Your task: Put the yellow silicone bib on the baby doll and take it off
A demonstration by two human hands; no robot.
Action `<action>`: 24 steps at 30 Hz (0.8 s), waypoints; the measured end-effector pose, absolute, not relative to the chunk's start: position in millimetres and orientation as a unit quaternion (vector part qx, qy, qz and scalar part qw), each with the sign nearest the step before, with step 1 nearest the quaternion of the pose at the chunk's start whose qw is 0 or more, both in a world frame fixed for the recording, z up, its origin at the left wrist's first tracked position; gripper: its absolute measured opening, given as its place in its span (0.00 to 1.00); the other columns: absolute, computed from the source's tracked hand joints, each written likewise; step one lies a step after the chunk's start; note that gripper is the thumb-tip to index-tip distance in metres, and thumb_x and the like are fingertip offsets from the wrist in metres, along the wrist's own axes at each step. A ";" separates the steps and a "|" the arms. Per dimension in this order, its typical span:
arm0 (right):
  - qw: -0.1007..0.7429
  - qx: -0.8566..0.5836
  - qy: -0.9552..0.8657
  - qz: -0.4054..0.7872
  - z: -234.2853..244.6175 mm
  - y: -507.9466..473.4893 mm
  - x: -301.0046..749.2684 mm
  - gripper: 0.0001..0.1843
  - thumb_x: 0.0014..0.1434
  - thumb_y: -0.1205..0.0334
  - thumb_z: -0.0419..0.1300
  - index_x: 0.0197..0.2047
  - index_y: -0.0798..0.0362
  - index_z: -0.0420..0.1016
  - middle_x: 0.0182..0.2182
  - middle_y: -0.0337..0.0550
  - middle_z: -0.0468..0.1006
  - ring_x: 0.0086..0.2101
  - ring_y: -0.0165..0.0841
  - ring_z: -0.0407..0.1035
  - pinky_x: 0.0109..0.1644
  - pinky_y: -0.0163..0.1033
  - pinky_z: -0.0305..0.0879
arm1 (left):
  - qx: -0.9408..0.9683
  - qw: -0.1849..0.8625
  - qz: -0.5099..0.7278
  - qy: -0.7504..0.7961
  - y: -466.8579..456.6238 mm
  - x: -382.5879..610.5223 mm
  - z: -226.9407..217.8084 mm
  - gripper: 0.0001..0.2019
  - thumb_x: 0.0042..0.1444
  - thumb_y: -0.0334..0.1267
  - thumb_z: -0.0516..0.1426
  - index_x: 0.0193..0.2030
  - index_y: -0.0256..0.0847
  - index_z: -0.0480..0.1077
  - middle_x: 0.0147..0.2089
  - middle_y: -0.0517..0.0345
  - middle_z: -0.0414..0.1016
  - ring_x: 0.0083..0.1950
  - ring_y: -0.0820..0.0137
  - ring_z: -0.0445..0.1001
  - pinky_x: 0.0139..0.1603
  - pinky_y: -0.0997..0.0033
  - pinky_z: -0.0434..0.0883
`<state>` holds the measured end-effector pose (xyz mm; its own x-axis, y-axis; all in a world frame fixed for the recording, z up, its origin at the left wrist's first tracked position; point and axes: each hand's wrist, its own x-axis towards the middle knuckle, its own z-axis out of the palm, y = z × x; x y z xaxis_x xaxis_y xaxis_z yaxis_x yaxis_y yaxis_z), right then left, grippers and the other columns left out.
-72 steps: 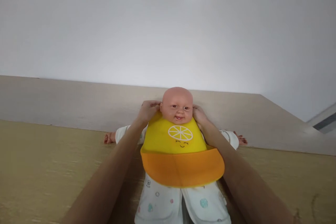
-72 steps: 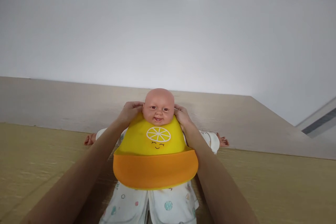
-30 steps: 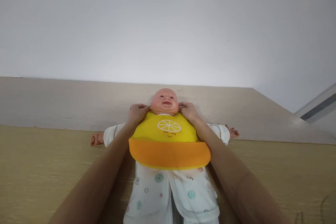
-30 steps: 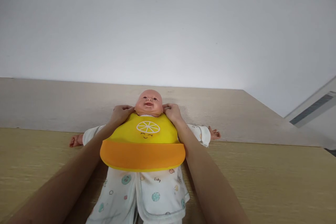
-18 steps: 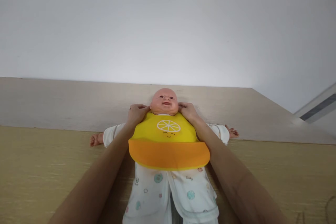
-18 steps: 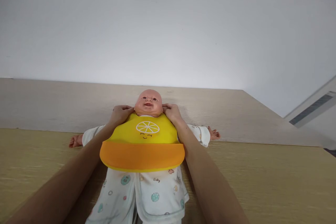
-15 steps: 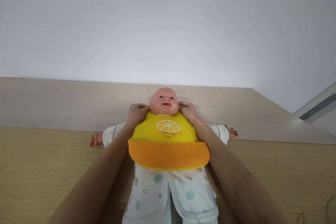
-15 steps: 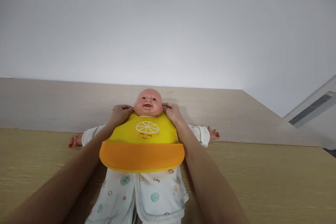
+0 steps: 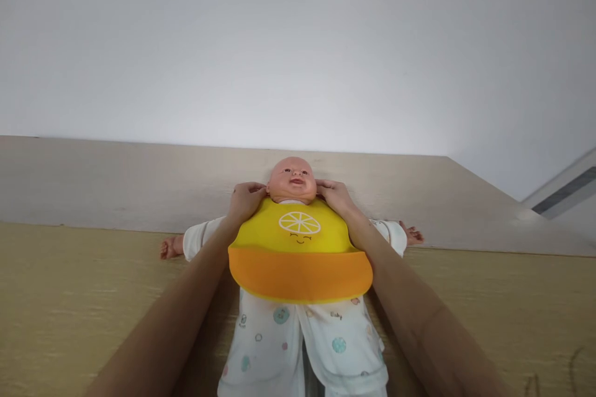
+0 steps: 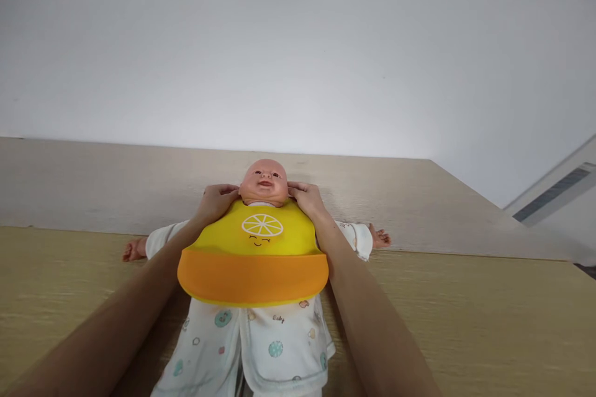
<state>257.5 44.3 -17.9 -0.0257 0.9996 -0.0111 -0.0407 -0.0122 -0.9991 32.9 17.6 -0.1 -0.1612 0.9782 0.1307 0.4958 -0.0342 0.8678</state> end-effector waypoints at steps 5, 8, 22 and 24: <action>0.476 -0.509 -0.526 0.488 -12.1 39.6 257.3 0.14 0.42 0.65 0.60 0.35 0.56 0.79 0.33 0.42 0.81 0.34 0.33 0.73 0.45 0.39 0.67 | 0.575 0.303 0.405 0.643 19.7 31.7 1.1 0.11 0.45 0.39 0.58 0.32 0.36 0.76 0.29 0.54 0.78 0.29 0.71 0.72 0.28 0.75 0.62; 0.458 -0.532 -0.552 0.451 -10.2 38.0 257.5 0.13 0.43 0.65 0.59 0.34 0.57 0.79 0.32 0.43 0.81 0.34 0.34 0.72 0.43 0.39 0.67 | 0.563 0.318 0.376 0.663 19.2 30.4 4.0 0.10 0.43 0.36 0.59 0.33 0.36 0.76 0.20 0.60 0.72 0.21 0.74 0.65 0.23 0.75 0.59; 0.447 -0.570 -0.465 0.509 7.5 31.6 261.0 0.19 0.37 0.75 0.61 0.37 0.59 0.74 0.17 0.40 0.75 0.20 0.32 0.68 0.26 0.36 0.64 | 0.594 0.327 0.302 0.670 19.4 12.6 18.5 0.09 0.41 0.37 0.61 0.31 0.38 0.76 0.20 0.58 0.71 0.24 0.71 0.68 0.25 0.73 0.62; 0.448 -0.568 -0.458 0.516 9.3 27.0 261.8 0.19 0.38 0.74 0.61 0.38 0.59 0.73 0.17 0.40 0.74 0.20 0.32 0.68 0.26 0.36 0.64 | 0.558 0.375 0.328 0.663 16.0 12.1 19.3 0.09 0.42 0.36 0.59 0.32 0.38 0.75 0.20 0.59 0.70 0.23 0.72 0.67 0.24 0.74 0.62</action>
<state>261.8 27.0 9.3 0.0467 0.9832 -0.1765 0.0590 -0.1791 -0.9821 12.1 16.0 19.3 -0.0958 0.9867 -0.1312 0.4940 0.1615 0.8543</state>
